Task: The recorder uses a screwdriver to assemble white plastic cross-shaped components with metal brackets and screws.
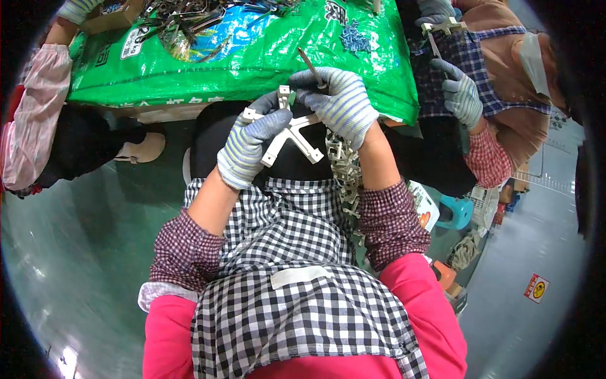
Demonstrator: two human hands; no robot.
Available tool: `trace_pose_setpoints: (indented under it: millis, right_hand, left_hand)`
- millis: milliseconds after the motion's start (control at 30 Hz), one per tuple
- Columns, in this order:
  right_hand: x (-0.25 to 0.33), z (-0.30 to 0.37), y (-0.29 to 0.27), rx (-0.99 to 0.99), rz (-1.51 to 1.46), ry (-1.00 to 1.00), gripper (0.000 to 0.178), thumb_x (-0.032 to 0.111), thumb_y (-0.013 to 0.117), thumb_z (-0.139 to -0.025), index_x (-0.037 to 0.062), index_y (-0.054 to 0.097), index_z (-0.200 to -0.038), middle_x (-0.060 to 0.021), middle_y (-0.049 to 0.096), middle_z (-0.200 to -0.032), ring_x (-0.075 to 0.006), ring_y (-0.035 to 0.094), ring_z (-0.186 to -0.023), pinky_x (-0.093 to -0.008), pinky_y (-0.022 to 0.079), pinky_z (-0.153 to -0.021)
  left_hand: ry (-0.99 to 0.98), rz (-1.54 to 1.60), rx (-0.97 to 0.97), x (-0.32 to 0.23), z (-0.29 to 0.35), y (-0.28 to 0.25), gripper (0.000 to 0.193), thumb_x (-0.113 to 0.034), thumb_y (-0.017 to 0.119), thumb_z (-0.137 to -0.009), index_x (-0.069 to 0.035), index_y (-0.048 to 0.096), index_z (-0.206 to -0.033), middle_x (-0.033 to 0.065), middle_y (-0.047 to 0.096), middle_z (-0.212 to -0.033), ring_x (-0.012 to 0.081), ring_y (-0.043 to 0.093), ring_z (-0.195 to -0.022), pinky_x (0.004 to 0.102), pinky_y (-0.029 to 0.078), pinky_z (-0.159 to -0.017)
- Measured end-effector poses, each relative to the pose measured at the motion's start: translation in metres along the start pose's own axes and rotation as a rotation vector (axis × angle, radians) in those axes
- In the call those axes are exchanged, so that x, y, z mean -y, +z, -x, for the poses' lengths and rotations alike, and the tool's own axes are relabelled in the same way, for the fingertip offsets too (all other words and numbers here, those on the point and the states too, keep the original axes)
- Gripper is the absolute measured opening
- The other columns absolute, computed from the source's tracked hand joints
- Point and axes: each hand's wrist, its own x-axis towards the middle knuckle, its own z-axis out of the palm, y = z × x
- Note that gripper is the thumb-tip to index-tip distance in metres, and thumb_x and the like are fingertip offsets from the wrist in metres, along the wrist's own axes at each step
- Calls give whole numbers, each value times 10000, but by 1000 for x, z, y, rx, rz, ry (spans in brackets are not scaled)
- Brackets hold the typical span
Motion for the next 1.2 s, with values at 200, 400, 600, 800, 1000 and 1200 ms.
trace_pose_setpoints:
  millis: [200, 400, 600, 800, 1000, 1200]
  right_hand:
    - [10, 11, -8, -94, -270, -58, 242, -10, 619, -788, 5, 629, -1030, -39, 644, -845, -80, 575, -757, -238, 498, -690]
    - [6, 19, -9, -204, -289, -212, 210, 20, 652, -767, 14, 629, -975, -21, 623, -737, -57, 555, -626, -193, 452, -560]
    - [4, 45, -25, 50, -381, -103, 182, -7, 669, -736, 2, 640, -916, -51, 640, -811, -93, 592, -687, -226, 482, -610]
    - [-5, 63, -24, 284, -413, -108, 154, 43, 679, -742, -4, 652, -886, -26, 648, -823, -92, 583, -773, -243, 476, -725]
    - [-13, 74, -28, 322, -454, -24, 184, 91, 696, -729, 6, 652, -886, -38, 644, -822, -115, 589, -782, -264, 472, -748]
    - [-16, 81, -26, 340, -489, 30, 202, 125, 698, -734, 5, 650, -889, -49, 645, -835, -129, 593, -802, -273, 472, -759]
  left_hand:
    - [-40, 29, 7, -2, 16, -1, 607, -229, 633, -796, 50, 385, -1275, 201, 540, -1163, 299, 533, -1090, 394, 391, -974]
    - [-115, -98, 0, -7, 29, 11, 635, -267, 663, -774, 21, 400, -1276, 169, 574, -1094, 227, 595, -957, 339, 464, -859]
    - [-191, -205, -17, -11, 38, 18, 630, -241, 666, -751, 24, 420, -1267, 126, 592, -1050, 175, 588, -927, 298, 468, -833]
    - [-124, -315, 68, -6, 44, 28, 582, -206, 653, -775, 4, 443, -1275, 66, 591, -1045, 118, 552, -943, 260, 446, -839]
    - [-200, -402, 63, -6, 54, 35, 568, -176, 635, -773, 6, 443, -1275, 48, 590, -1026, 102, 544, -933, 253, 446, -831]
    - [-226, -447, 56, -2, 59, 37, 562, -149, 630, -777, 23, 434, -1275, 43, 597, -1000, 94, 551, -907, 243, 456, -805]
